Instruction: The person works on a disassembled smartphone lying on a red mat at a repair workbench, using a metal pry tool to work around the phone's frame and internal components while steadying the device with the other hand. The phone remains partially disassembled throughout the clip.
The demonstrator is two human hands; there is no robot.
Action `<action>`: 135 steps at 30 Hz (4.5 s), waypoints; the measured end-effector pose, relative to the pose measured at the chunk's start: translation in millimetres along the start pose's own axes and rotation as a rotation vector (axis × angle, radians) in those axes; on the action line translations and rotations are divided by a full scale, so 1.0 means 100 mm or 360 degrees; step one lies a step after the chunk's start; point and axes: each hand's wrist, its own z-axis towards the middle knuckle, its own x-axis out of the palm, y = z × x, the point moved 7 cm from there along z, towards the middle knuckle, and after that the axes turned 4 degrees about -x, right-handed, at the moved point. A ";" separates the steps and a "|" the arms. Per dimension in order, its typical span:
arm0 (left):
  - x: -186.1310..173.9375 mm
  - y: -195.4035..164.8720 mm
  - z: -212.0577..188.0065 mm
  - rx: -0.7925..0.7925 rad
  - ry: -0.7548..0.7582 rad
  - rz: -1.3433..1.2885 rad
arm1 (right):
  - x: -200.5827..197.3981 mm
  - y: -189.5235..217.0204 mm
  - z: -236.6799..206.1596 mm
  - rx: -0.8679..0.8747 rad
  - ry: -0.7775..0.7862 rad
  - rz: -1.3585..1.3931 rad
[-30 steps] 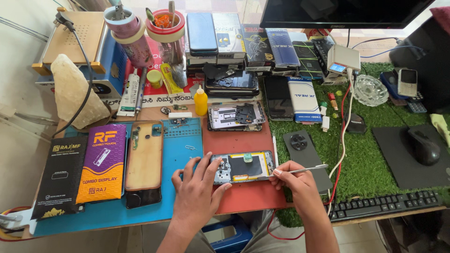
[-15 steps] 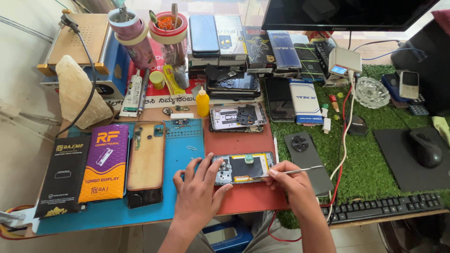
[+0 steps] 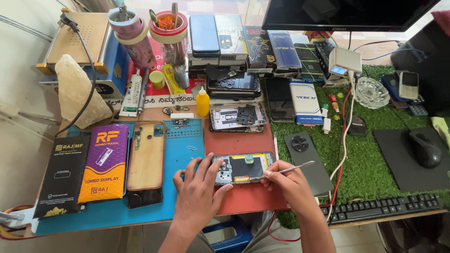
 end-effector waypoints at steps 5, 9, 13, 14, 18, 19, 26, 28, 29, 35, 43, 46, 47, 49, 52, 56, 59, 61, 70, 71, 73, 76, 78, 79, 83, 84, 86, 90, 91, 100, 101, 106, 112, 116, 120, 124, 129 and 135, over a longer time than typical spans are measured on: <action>0.00 0.00 -0.01 0.0001 0.0000 0.0009 | 0.18 -0.02 0.01 0.0002 0.0103 0.0039; -0.01 0.00 -0.01 0.0003 -0.0007 0.0011 | 0.24 -0.08 -0.02 -0.0010 0.0087 0.0094; -0.01 0.00 -0.01 0.0006 -0.0012 0.0007 | -0.02 -0.09 -0.09 -0.0060 -0.0170 0.0128; -0.01 0.00 -0.01 0.0008 -0.0011 0.0006 | -0.09 -0.10 -0.11 -0.0043 -0.0200 0.0120; 0.01 0.00 -0.01 0.0004 -0.0005 0.0020 | -0.18 -0.14 -0.14 -0.0051 -0.0206 0.0037; 0.01 0.00 0.00 0.0003 -0.0005 0.0015 | -0.17 -0.15 -0.13 -0.0032 -0.0197 -0.0006; -0.01 0.00 0.00 0.0017 -0.0012 0.0009 | -0.10 -0.17 -0.12 -0.0033 -0.0210 0.0079; -0.01 0.00 0.00 0.0017 -0.0014 0.0012 | -0.11 -0.16 -0.13 -0.0048 -0.0226 0.0094; -0.01 0.00 0.00 0.0016 -0.0015 0.0017 | -0.10 -0.16 -0.13 -0.0052 -0.0224 0.0093; 0.00 0.00 0.00 0.0007 -0.0006 0.0022 | -0.06 -0.16 -0.14 -0.0084 -0.0200 0.0036; -0.01 0.00 0.00 0.0019 -0.0021 0.0016 | -0.05 -0.13 -0.16 -0.0114 -0.0249 0.0101; -0.01 0.00 -0.01 0.0021 -0.0018 0.0014 | -0.04 -0.14 -0.17 -0.0121 -0.0239 0.0089; -0.01 0.00 -0.01 0.0021 -0.0018 0.0013 | -0.05 -0.14 -0.17 -0.0117 -0.0240 0.0091; -0.01 -0.01 -0.01 0.0019 -0.0018 0.0010 | -0.06 -0.14 -0.19 -0.0122 -0.0248 0.0154; -0.02 -0.01 0.00 0.0009 -0.0010 -0.0017 | -0.06 -0.14 -0.23 -0.0130 -0.0270 0.0258; -0.06 0.02 0.02 0.0002 0.0028 -0.0125 | 0.03 -0.17 -0.23 -0.0086 -0.0251 0.0148; -0.08 0.03 0.01 0.0004 0.0066 -0.0199 | 0.10 -0.18 -0.23 -0.0060 -0.0201 0.0068; -0.09 0.03 0.01 0.0002 0.0075 -0.0217 | 0.13 -0.18 -0.23 -0.0048 -0.0174 0.0047; -0.08 0.03 0.01 -0.0012 0.0082 -0.0228 | 0.18 -0.14 -0.17 -0.0017 -0.0124 -0.0045; -0.08 0.03 0.02 -0.0014 0.0081 -0.0228 | 0.18 -0.13 -0.16 -0.0026 -0.0114 -0.0056; -0.08 0.04 0.01 -0.0020 0.0082 -0.0225 | 0.20 -0.12 -0.16 -0.0030 -0.0092 -0.0066; -0.07 0.04 0.02 -0.0015 0.0083 -0.0221 | 0.22 -0.13 -0.12 -0.0021 -0.0070 -0.0067; -0.07 0.03 0.01 -0.0012 0.0081 -0.0219 | 0.26 -0.14 -0.10 -0.0011 -0.0057 -0.0071; -0.07 0.04 0.02 -0.0012 0.0078 -0.0214 | 0.28 -0.14 -0.09 -0.0014 -0.0044 -0.0038; -0.07 0.04 0.01 -0.0016 0.0076 -0.0211 | 0.36 -0.16 -0.08 -0.0011 -0.0031 0.0011; -0.07 0.04 0.01 -0.0013 0.0074 -0.0215 | 0.37 -0.17 -0.09 -0.0012 -0.0040 0.0003; -0.07 0.03 0.01 -0.0011 0.0069 -0.0209 | 0.39 -0.17 -0.10 -0.0040 -0.0046 -0.0026; -0.07 0.02 0.00 0.0005 0.0061 -0.0204 | 0.39 -0.18 -0.10 -0.0057 -0.0028 0.0076; -0.07 0.02 0.01 0.0009 0.0055 -0.0204 | 0.37 -0.18 -0.10 -0.0059 -0.0050 0.0084; -0.06 0.04 0.00 -0.0004 0.0055 -0.0199 | 0.30 -0.19 -0.13 -0.0077 -0.0124 0.0064; -0.06 0.04 0.00 -0.0003 0.0054 -0.0196 | 0.31 -0.18 -0.13 -0.0088 -0.0111 0.0036; -0.06 0.03 0.00 -0.0001 0.0060 -0.0199 | 0.40 -0.16 -0.12 -0.0082 -0.0073 -0.0015; -0.07 0.03 0.01 0.0007 0.0061 -0.0195 | 0.49 -0.13 -0.11 -0.0098 -0.0114 0.0058; -0.08 0.03 0.00 0.0009 0.0049 -0.0188 | 0.38 -0.12 -0.17 -0.0122 -0.0224 0.0135; -0.06 0.03 0.00 0.0007 0.0065 -0.0159 | 0.36 -0.13 -0.19 -0.0134 -0.0156 0.0007; -0.06 0.03 0.01 0.0003 0.0056 -0.0185 | 0.39 -0.11 -0.15 -0.0172 -0.0100 -0.0075; -0.06 0.03 0.00 -0.0008 0.0070 -0.0196 | 0.45 -0.07 -0.12 -0.0203 -0.0010 -0.0096; -0.06 0.03 0.00 -0.0010 0.0081 -0.0182 | 0.54 -0.07 -0.07 -0.0211 0.0044 -0.0018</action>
